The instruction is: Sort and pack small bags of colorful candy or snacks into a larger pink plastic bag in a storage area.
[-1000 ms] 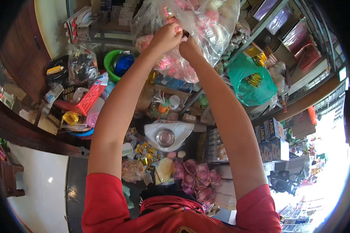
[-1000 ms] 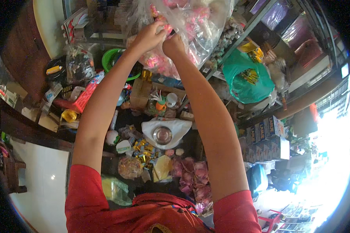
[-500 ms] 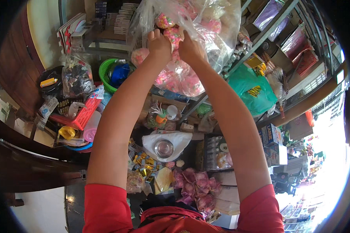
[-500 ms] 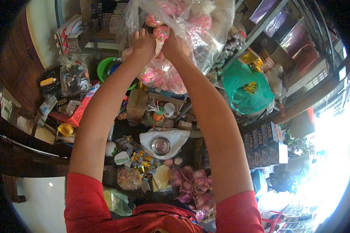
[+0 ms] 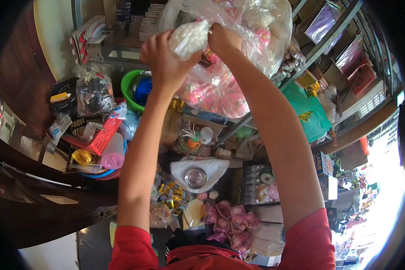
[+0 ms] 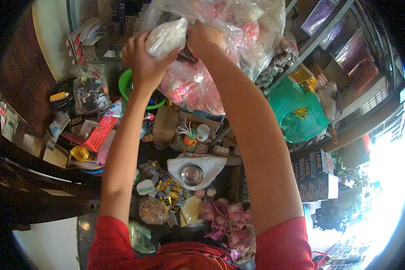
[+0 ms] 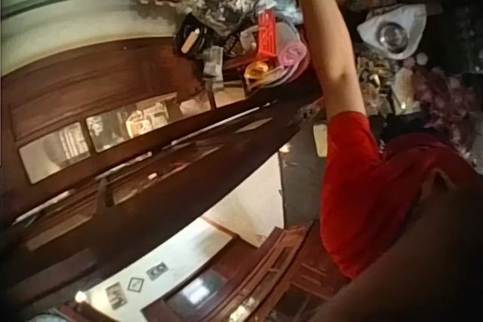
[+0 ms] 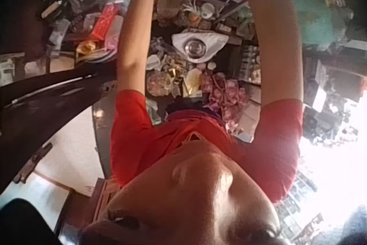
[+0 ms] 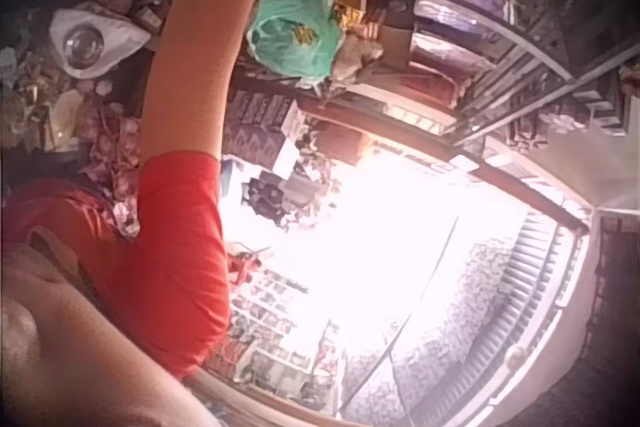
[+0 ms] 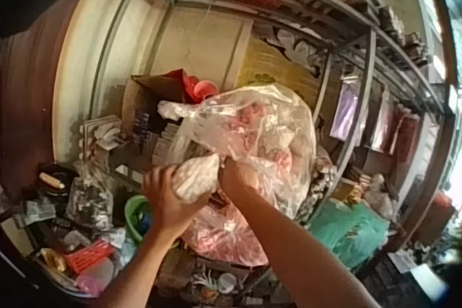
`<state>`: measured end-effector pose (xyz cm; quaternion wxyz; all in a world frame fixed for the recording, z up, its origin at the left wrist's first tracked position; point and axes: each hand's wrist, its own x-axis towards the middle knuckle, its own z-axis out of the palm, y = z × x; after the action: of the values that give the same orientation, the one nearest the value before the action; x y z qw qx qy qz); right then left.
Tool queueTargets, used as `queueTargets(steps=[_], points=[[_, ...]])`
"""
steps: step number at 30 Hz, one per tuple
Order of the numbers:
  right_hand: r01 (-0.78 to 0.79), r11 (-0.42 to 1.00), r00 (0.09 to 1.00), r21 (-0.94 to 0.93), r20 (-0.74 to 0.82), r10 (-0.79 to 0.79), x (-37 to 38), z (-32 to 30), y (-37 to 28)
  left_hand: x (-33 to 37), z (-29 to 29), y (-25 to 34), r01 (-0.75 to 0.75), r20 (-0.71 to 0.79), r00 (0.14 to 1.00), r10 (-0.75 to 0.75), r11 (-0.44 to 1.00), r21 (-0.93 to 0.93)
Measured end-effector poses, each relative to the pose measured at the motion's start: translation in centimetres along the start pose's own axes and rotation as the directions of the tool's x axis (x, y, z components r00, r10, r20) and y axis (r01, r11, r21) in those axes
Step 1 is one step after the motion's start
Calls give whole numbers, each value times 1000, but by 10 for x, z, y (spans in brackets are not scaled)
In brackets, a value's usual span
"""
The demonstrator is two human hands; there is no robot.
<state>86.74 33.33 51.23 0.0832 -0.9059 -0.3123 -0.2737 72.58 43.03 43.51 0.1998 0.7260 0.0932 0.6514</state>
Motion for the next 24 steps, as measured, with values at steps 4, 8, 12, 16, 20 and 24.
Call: queueTargets(steps=[4,8,12,16,20,24], points=[[-74,996,997,-49,-11,73,-1,12,-6,-40,-37,11,215,24,976,-219,923,-319],[-65,992,998,104,-17,67,-5,20,-5,-79,-67,17,482,183,874,-449,758,-439],[105,951,992,292,-102,-79,-37,2,-7,-104,-89,21,597,239,793,-560,640,-484],[96,384,991,918,-123,46,-108,-40,-22,-127,-106,36,643,288,738,-610,507,-574],[156,446,972,881,-217,88,-196,-88,-10,-169,-134,48,667,373,745,-552,623,-410],[136,441,927,887,-271,259,-300,-109,25,-243,-166,75,853,619,518,-590,305,-423]])
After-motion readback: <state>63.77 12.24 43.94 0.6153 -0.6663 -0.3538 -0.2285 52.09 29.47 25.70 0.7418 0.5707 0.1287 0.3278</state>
